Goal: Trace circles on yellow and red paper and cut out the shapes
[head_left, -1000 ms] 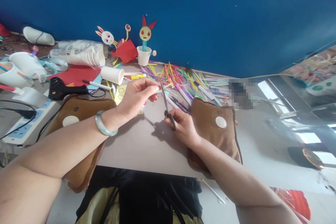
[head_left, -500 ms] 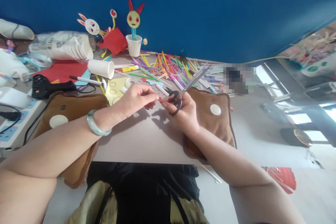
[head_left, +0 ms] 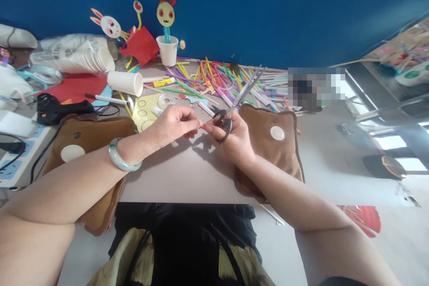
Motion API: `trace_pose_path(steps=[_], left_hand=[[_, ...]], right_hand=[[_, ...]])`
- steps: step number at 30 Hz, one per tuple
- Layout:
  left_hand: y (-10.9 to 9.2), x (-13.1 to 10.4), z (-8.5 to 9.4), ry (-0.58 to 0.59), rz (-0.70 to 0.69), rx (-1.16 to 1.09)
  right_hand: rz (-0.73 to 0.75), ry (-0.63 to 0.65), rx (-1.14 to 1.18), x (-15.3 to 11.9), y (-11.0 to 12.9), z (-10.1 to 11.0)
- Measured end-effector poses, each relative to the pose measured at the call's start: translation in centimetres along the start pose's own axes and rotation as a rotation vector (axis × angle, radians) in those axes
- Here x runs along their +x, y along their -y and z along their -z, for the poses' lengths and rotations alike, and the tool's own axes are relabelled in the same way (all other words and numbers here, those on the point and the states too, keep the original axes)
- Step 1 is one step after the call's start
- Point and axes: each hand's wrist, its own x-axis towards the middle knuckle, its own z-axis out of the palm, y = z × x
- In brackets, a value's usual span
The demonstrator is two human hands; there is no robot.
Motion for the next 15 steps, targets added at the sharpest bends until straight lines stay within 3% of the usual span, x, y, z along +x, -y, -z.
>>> trace_pose_path(steps=[15], left_hand=[[0.54, 0.37, 0.15, 0.014, 0.016, -0.046]], right_hand=[[0.017, -0.017, 0.048, 0.0, -0.1, 0.06]])
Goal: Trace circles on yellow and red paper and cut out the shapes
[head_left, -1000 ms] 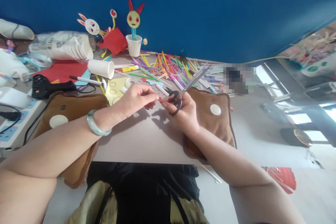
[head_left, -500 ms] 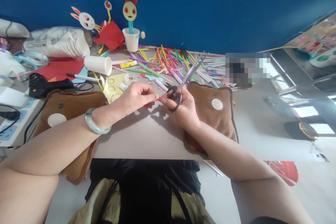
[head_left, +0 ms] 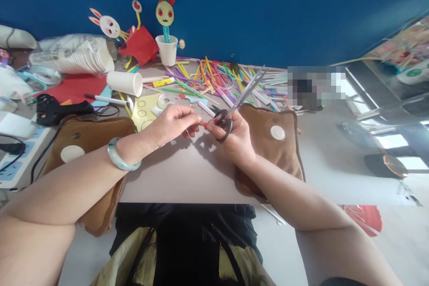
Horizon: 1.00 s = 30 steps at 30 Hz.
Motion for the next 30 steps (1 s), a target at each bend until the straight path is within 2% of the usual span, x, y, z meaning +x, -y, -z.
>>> trace_pose_path(steps=[4, 15, 23, 30], left_hand=[[-0.48, -0.15, -0.13, 0.038, -0.003, 0.021], [-0.06, -0.12, 0.09, 0.014, 0.001, -0.038], [-0.48, -0.23, -0.02, 0.008, -0.004, 0.045], [-0.05, -0.13, 0.1, 0.076, 0.0, 0.06]], right_hand=[[-0.005, 0.002, -0.015, 0.05, -0.1, -0.06], [0.009, 0.001, -0.042, -0.1, -0.2, -0.01], [0.023, 0.001, -0.015, -0.13, -0.13, -0.12], [0.003, 0.014, -0.018, -0.17, -0.06, -0.19]])
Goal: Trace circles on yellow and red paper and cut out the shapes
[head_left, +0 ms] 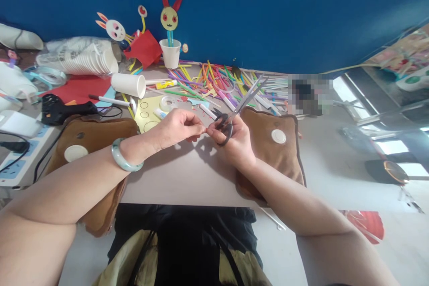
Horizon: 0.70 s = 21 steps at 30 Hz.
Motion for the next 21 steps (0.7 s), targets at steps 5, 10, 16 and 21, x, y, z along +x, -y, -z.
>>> trace_pose_path(steps=[5, 10, 16, 21], left_hand=[[-0.03, 0.12, -0.04, -0.014, 0.003, -0.03], [0.3, 0.42, 0.09, -0.071, -0.029, -0.108], [0.3, 0.36, 0.17, 0.019, -0.016, -0.068], [0.22, 0.19, 0.24, 0.06, -0.012, -0.032]], right_hand=[[0.012, -0.006, -0.021, -0.01, 0.16, 0.03], [0.008, -0.021, 0.017, 0.02, 0.01, 0.06], [0.009, 0.006, 0.022, 0.02, -0.07, 0.11], [0.024, 0.034, 0.05, 0.05, -0.17, 0.14]])
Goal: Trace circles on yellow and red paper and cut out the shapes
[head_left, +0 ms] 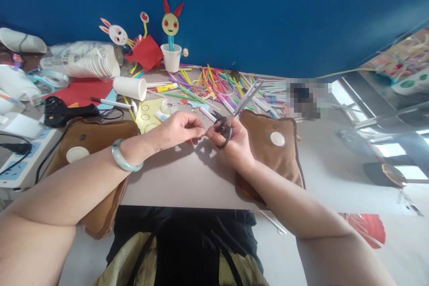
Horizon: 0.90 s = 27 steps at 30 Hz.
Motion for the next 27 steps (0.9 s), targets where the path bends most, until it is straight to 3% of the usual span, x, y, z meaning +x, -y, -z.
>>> trace_pose_path(steps=[5, 14, 27], left_hand=[[0.0, 0.0, 0.1, 0.034, 0.019, 0.028], [-1.0, -0.3, -0.1, -0.094, -0.024, 0.027], [-0.4, 0.0, -0.1, -0.032, -0.002, 0.054]], right_hand=[[0.023, -0.003, 0.009, 0.1, -0.1, 0.0], [0.005, -0.017, 0.02, 0.0, 0.1, 0.0], [0.001, -0.013, -0.068, -0.1, 0.3, 0.0]])
